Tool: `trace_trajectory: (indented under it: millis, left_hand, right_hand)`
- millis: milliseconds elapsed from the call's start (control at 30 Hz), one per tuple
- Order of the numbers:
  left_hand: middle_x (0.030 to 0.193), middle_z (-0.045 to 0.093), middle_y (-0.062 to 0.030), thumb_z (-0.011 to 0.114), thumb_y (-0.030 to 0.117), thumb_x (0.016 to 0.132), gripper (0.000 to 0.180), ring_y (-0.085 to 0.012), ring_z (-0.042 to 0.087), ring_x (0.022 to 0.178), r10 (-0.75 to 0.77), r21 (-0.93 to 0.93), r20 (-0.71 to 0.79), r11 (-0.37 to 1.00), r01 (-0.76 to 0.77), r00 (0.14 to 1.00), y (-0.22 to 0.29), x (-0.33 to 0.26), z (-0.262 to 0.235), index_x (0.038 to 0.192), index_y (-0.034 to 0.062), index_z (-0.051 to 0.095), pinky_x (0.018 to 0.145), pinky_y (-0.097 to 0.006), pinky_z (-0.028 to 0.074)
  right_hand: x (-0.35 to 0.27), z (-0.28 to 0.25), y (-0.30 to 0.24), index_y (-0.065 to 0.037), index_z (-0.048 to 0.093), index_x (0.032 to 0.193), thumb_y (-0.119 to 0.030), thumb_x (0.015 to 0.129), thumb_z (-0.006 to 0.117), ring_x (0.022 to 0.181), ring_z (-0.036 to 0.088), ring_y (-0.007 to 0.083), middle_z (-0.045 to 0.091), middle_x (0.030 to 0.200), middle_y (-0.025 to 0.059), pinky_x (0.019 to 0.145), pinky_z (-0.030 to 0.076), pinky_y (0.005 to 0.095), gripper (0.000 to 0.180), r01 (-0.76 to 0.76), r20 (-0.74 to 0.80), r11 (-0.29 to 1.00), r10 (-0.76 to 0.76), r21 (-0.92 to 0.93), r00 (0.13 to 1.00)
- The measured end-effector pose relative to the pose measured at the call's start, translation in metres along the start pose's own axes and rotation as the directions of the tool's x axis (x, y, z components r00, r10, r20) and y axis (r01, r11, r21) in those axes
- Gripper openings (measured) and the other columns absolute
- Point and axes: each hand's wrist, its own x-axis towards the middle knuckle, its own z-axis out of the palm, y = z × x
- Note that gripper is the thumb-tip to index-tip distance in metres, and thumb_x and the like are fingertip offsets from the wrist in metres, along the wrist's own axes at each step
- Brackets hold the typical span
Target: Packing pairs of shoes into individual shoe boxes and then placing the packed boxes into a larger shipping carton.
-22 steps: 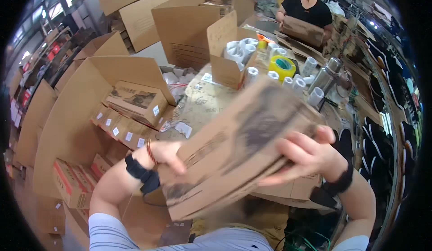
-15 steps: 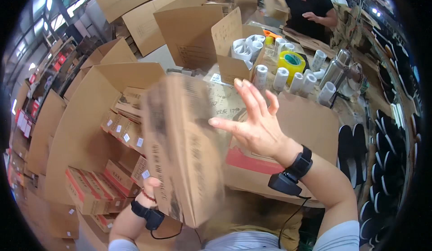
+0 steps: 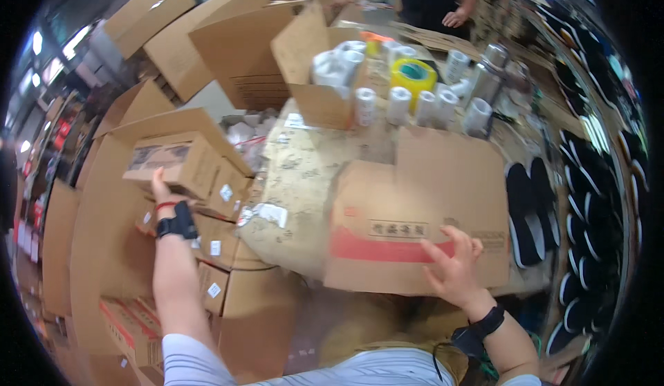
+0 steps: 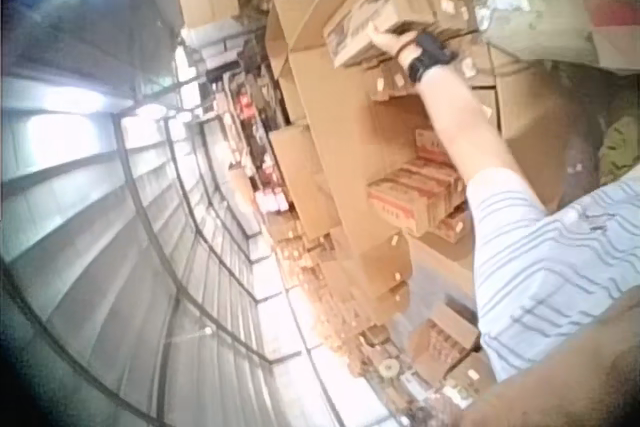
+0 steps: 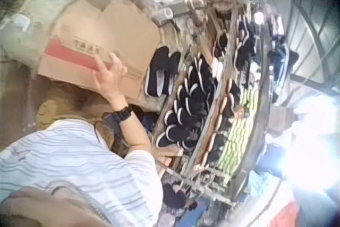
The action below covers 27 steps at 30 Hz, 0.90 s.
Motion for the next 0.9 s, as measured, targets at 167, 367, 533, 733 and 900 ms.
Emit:
trace_trajectory:
  millis: [167,367,533,733,900]
  left_hand:
    - [0.142,0.033,-0.021,0.055,0.036,0.091,0.073,-0.032,0.039,0.127,0.531,0.316,-0.07,0.815,-0.486,0.845,-0.045,-0.093,0.053,0.145,0.0,0.021,0.104,-0.045,0.036]
    - [0.151,0.022,-0.0211,0.044,0.008,0.081,0.064,-0.0331,0.022,0.14,0.216,0.649,0.651,0.339,-0.681,0.728,-0.238,-0.3,0.058,0.142,-0.005,0.028,0.112,-0.045,0.02]
    - [0.141,0.039,-0.023,0.045,0.01,0.091,0.05,-0.0293,0.036,0.133,0.307,0.525,0.417,0.687,-0.503,0.856,-0.275,-0.261,0.093,0.136,-0.0085,0.038,0.109,-0.04,0.028]
    - [0.139,0.044,-0.0195,0.05,0.011,0.093,0.049,-0.0225,0.042,0.128,0.131,0.693,0.543,0.488,-0.53,0.83,-0.216,-0.278,0.143,0.137,-0.0078,0.038,0.102,-0.033,0.037]
    - [0.143,0.038,-0.0188,0.056,0.023,0.091,0.056,-0.0256,0.041,0.129,0.613,0.331,0.645,0.314,-0.89,0.456,-0.18,-0.298,0.196,0.136,-0.0044,0.036,0.109,-0.04,0.03]
  right_hand:
    - [-0.101,-0.029,0.091,-0.011,0.053,0.127,-0.024,0.06,0.08,0.118,0.043,0.0342,0.039,0.133,0.0166,0.098,0.032,0.0454,0.074,-0.487,0.039,0.873,0.485,0.039,0.873]
    - [-0.14,-0.004,0.095,-0.006,0.039,0.14,-0.031,0.053,0.088,0.134,0.028,0.0399,0.024,0.145,0.025,0.11,0.027,0.0439,0.102,-0.576,0.135,0.762,0.564,0.296,0.815]
    - [-0.126,0.016,0.071,-0.002,0.039,0.139,-0.032,0.054,0.089,0.135,0.029,0.0399,0.022,0.148,0.0257,0.108,0.032,0.0421,0.102,-0.658,0.02,0.662,0.699,0.359,0.715]
    - [-0.122,-0.015,0.079,-0.003,0.048,0.131,-0.049,0.061,0.081,0.12,0.044,0.0398,0.043,0.133,0.0249,0.098,0.039,0.0442,0.09,-0.598,-0.136,0.791,0.612,0.132,0.779]
    - [-0.103,-0.053,0.082,-0.005,0.05,0.118,-0.051,0.066,0.077,0.101,0.057,0.0365,0.059,0.11,0.0201,0.082,0.046,0.0444,0.075,-0.535,-0.211,0.808,0.584,0.247,0.784]
